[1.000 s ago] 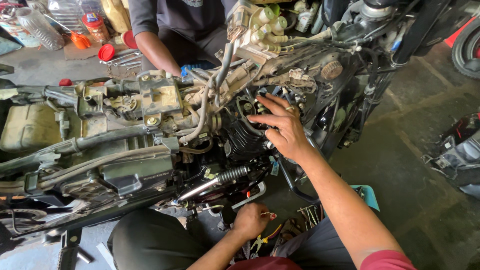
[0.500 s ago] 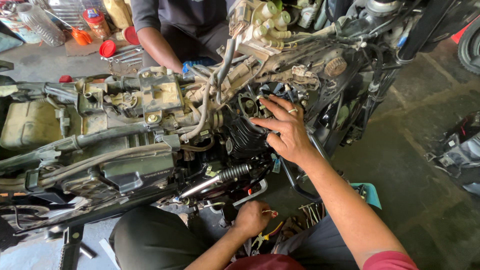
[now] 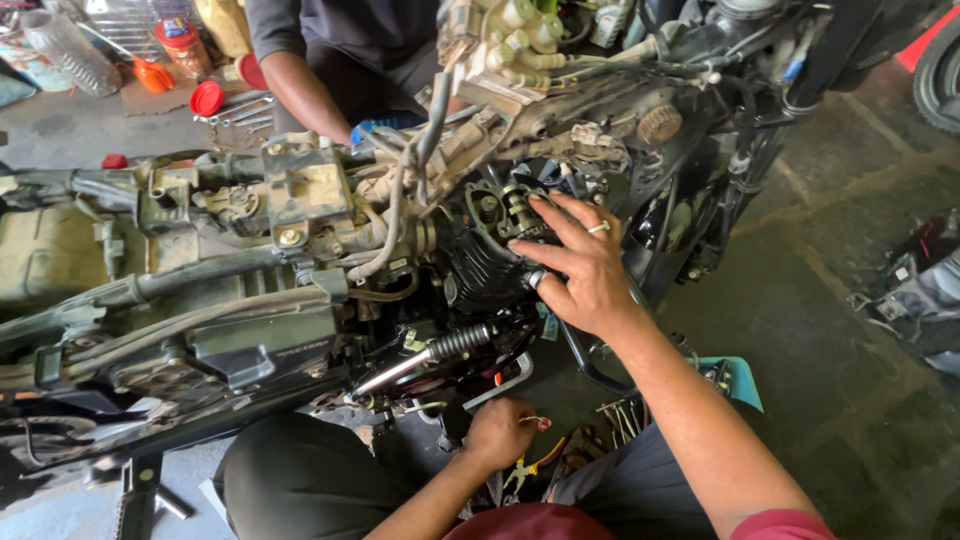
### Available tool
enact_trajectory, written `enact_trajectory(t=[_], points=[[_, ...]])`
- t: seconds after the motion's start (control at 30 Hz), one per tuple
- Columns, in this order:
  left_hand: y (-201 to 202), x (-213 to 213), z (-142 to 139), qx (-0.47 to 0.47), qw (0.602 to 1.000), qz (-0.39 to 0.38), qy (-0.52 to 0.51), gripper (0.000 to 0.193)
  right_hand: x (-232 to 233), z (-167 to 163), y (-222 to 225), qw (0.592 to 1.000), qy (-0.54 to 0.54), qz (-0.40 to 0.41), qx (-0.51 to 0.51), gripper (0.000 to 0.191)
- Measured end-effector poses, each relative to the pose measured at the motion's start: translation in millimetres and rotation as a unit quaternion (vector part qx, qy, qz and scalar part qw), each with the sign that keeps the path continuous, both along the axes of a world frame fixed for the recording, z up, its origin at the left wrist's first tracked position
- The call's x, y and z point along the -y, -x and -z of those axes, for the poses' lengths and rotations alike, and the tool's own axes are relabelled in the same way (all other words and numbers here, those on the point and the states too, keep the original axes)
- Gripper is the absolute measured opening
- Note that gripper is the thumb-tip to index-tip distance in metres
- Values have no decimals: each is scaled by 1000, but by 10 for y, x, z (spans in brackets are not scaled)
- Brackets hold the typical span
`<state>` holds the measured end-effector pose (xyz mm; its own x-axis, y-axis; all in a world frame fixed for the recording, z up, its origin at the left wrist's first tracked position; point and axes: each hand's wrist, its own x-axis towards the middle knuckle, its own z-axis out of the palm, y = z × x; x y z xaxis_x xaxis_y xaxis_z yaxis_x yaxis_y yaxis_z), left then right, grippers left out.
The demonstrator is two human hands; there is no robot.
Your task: The person sits on the floor beside a motorcycle with the engine partially disassembled. They squeeze sealant from a tube onto a screwdriver, apply it to engine parts, then use their hands to position and press components on the cylinder head and fit a rubber boot onto a metal fitting.
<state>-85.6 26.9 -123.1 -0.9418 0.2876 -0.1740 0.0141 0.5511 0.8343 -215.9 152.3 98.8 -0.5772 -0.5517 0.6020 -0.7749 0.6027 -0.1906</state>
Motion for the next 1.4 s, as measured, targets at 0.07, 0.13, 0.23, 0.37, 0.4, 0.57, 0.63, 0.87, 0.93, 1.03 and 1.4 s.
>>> enact_trajectory(t=[0.07,0.13,0.23,0.37,0.4,0.57,0.63,0.87,0.93,1.03,1.4], points=[[-8,-3,7,-11,1000,-1,-4,19,0,17,-2,1000,-10,-3,-12,43],[-13,-1,9,-4,1000,0,2,20,-9,19,-13,1000,-16,-8,-23,42],[-2,8,11,6,1000,-9,2,20,-24,0,-29,999,-21,-1,-43,39],[4,-7,0,18,1000,-9,12,20,11,-19,-16,998,-27,13,-47,40],[3,-13,-8,19,1000,-7,10,21,32,-21,0,998,-32,10,-52,40],[-11,2,-72,29,999,-14,4,23,68,-18,38,997,-41,-21,-67,40],[-6,18,-81,51,998,-18,16,26,22,-10,15,999,-15,-12,-49,39],[-31,-26,30,-2,1000,-26,6,26,-112,91,-5,997,78,-7,15,37],[-21,-21,58,-4,1000,-18,4,23,-139,119,82,987,134,-11,89,47],[-13,-18,53,-6,1000,-10,-9,21,-86,193,358,963,179,-35,198,56],[51,29,-133,101,995,-25,-8,25,125,633,1230,945,90,28,312,46]])
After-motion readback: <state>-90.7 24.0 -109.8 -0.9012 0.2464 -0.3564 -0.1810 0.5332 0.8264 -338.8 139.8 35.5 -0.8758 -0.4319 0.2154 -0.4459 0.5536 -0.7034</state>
